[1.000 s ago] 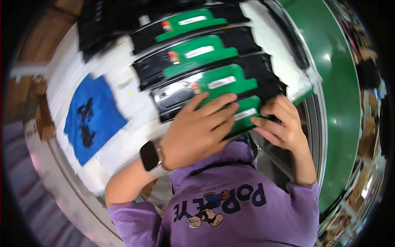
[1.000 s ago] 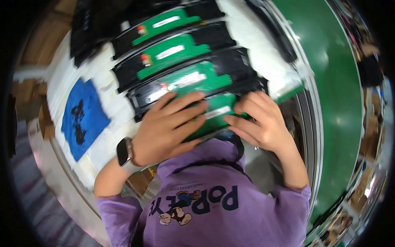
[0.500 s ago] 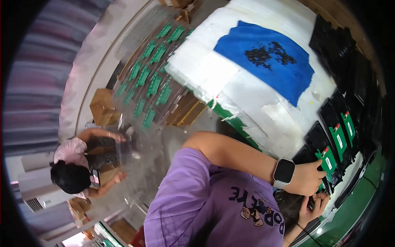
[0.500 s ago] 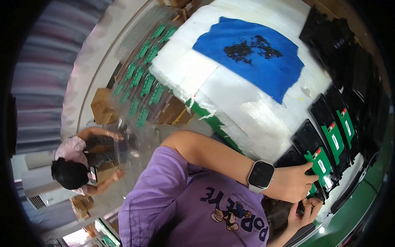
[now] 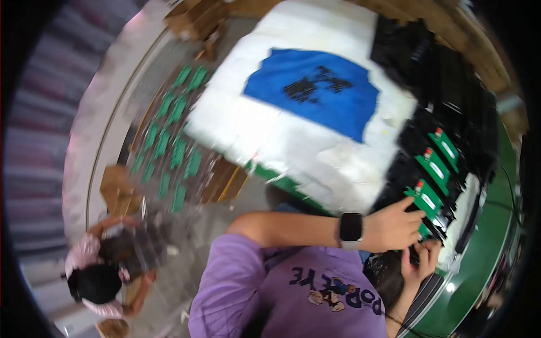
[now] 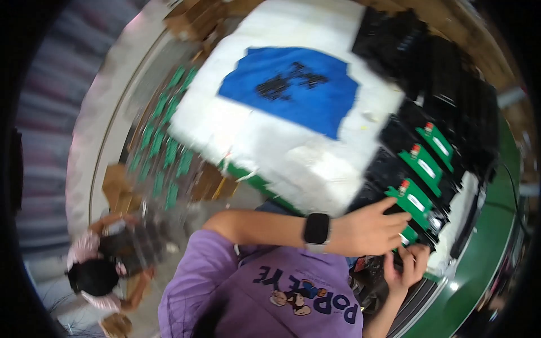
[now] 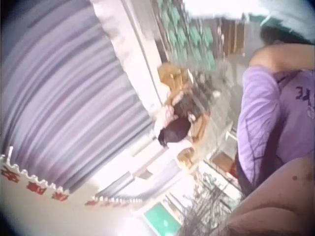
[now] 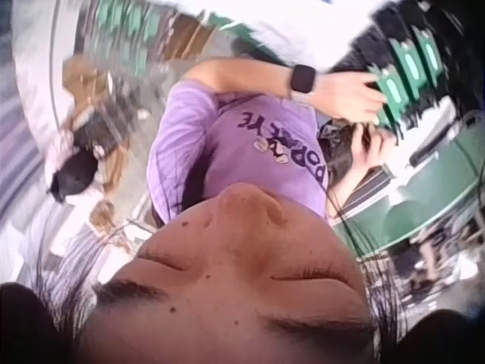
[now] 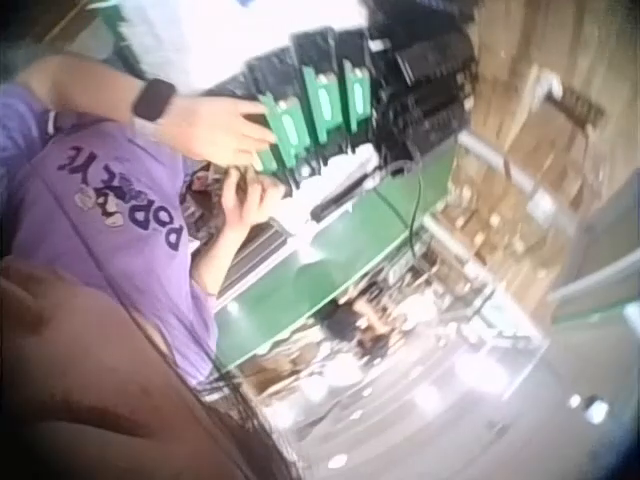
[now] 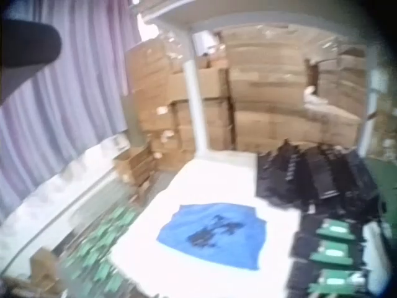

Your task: Assembling electronic components and circuit boards into toner cartridge housings using an electric screwdriver.

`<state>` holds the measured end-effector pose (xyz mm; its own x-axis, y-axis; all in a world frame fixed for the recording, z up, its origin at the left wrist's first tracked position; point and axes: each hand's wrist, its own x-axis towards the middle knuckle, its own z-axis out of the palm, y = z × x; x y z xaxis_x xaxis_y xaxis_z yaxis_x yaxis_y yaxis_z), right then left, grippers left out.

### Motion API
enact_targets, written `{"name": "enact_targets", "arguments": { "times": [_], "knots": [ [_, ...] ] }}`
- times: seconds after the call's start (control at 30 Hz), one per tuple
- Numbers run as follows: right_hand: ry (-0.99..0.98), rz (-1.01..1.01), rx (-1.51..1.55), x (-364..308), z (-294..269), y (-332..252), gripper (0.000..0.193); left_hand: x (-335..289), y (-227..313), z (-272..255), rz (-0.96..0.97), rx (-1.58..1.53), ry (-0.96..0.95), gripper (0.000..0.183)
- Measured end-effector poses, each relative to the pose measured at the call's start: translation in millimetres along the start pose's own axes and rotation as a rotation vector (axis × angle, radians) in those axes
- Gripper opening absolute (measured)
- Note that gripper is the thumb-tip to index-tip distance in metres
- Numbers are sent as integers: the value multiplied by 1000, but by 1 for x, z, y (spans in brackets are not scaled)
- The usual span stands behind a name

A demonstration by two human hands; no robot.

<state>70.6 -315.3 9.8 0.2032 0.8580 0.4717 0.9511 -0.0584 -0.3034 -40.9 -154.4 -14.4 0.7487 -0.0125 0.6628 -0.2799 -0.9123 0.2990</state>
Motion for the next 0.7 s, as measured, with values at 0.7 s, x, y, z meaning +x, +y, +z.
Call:
{"name": "enact_targets", "arguments": {
  "times": [0.7],
  "knots": [
    [188,15,-78,21,-48,24,25,-3,-181,-151,-711,263,-221,17]
  ]
}}
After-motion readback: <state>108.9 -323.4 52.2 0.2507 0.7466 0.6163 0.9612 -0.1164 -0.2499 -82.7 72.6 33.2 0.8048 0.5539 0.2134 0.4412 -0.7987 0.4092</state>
